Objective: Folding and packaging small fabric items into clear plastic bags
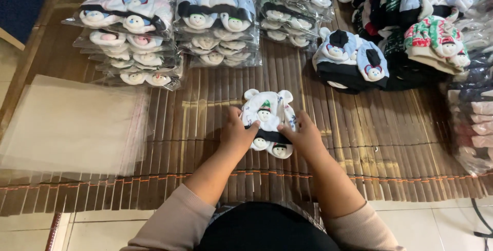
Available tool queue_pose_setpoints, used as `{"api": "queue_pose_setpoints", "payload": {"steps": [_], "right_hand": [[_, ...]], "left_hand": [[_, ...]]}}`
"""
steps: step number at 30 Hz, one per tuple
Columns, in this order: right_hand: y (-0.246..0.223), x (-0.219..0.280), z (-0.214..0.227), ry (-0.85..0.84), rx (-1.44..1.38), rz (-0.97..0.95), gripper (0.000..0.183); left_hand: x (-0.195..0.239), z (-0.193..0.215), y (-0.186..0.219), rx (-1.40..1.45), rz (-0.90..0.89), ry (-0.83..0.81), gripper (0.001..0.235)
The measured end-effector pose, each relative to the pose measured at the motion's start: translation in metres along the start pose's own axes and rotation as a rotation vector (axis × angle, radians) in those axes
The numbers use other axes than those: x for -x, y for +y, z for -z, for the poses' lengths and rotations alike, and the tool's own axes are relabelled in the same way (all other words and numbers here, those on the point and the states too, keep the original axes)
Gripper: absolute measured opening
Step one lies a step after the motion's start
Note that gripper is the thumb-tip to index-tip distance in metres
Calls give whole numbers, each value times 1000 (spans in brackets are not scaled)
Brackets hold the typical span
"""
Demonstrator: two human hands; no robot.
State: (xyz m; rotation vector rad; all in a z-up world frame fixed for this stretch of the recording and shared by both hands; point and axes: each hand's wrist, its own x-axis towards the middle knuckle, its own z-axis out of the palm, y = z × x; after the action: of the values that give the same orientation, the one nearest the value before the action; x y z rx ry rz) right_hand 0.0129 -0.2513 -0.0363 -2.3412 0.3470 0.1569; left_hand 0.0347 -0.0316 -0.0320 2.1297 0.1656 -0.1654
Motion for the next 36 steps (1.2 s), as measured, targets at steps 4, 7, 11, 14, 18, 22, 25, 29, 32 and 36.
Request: {"api": "queue_pose_setpoints", "payload": {"steps": [4, 7, 11, 14, 18, 22, 25, 29, 32, 36], "right_hand": [[-23, 1, 4, -21, 161, 42, 68], [-34, 3, -9, 54, 376, 161, 52], [-46, 16, -26, 368, 563, 497, 35], [-60, 32, -21, 304, 321, 473, 55], [-68, 44, -21, 228, 228, 461, 79], [-54, 34, -26, 243, 291, 540, 81], [-43, 27, -17, 170, 261, 506, 63], [-12, 9, 2, 235, 243, 470, 56], [-11, 17, 29, 236, 206, 422, 55], [-3, 26, 48, 242, 90, 404, 49]], "left_hand": [[21, -5, 25, -146, -176, 174, 52], [29, -28, 27, -479, -615, 687, 23], [38, -20, 31, -170, -447, 188, 39], [31, -22, 12, 486, -247, -31, 53], [45, 6, 20, 1129, -56, -290, 72], [24, -12, -22, 1119, -181, -313, 72], [28, 20, -21, 746, -424, -173, 61], [33, 125, -27, -421, -474, 502, 42], [31, 175, -75, -759, 27, 530, 51], [47, 192, -131, -822, 3, 613, 48]]}}
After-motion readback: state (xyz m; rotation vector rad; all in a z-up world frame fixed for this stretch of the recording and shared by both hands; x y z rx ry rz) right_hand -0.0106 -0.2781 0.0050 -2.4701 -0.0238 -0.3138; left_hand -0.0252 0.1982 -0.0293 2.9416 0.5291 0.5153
